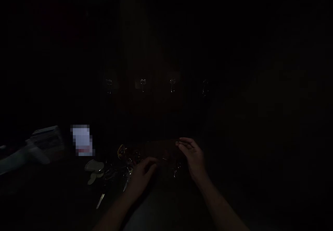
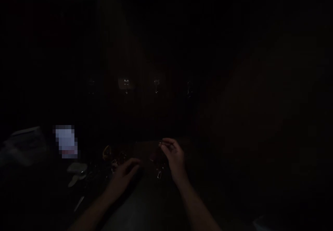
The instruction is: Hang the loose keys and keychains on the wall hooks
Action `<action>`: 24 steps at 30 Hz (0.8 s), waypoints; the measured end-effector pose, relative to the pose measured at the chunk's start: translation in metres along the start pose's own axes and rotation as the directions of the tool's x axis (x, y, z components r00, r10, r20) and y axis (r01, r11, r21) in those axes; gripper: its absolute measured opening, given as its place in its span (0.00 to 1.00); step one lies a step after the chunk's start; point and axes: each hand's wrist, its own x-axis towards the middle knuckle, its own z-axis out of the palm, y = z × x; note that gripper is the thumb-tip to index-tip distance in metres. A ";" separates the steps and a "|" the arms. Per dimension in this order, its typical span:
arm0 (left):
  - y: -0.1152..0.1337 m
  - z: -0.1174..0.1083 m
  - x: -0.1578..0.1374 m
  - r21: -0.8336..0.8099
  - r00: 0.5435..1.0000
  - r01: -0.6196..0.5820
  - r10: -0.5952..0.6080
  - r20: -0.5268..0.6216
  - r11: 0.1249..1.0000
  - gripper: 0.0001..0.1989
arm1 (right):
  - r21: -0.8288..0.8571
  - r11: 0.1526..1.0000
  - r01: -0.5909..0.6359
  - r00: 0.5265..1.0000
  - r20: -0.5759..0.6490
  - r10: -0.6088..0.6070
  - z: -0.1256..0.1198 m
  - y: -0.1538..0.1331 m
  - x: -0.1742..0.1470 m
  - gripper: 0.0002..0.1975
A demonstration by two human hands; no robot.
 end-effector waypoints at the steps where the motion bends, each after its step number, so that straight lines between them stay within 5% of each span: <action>1: -0.003 0.000 0.000 0.033 1.000 -0.016 0.015 0.015 0.999 0.11 | -0.053 0.998 0.021 1.000 0.017 -0.021 -0.002 -0.004 0.001 0.13; 6: -0.012 0.003 -0.001 0.143 0.993 -0.096 0.085 0.082 0.985 0.11 | -0.440 0.854 0.276 0.957 0.210 -0.201 -0.015 -0.026 0.009 0.06; 11: -0.011 0.004 -0.002 0.189 0.988 -0.113 0.091 0.124 0.976 0.12 | -0.545 0.743 0.389 0.919 0.282 -0.274 -0.029 -0.052 0.025 0.09; 16: -0.010 0.004 -0.003 0.216 0.987 -0.094 0.062 0.149 0.972 0.12 | -0.435 0.834 0.339 0.930 0.018 -0.368 -0.040 -0.075 0.056 0.09; 24: -0.014 0.005 -0.001 0.229 0.977 -0.074 0.025 0.211 0.971 0.13 | -0.379 0.853 0.359 0.840 -0.268 -0.472 -0.045 -0.102 0.114 0.10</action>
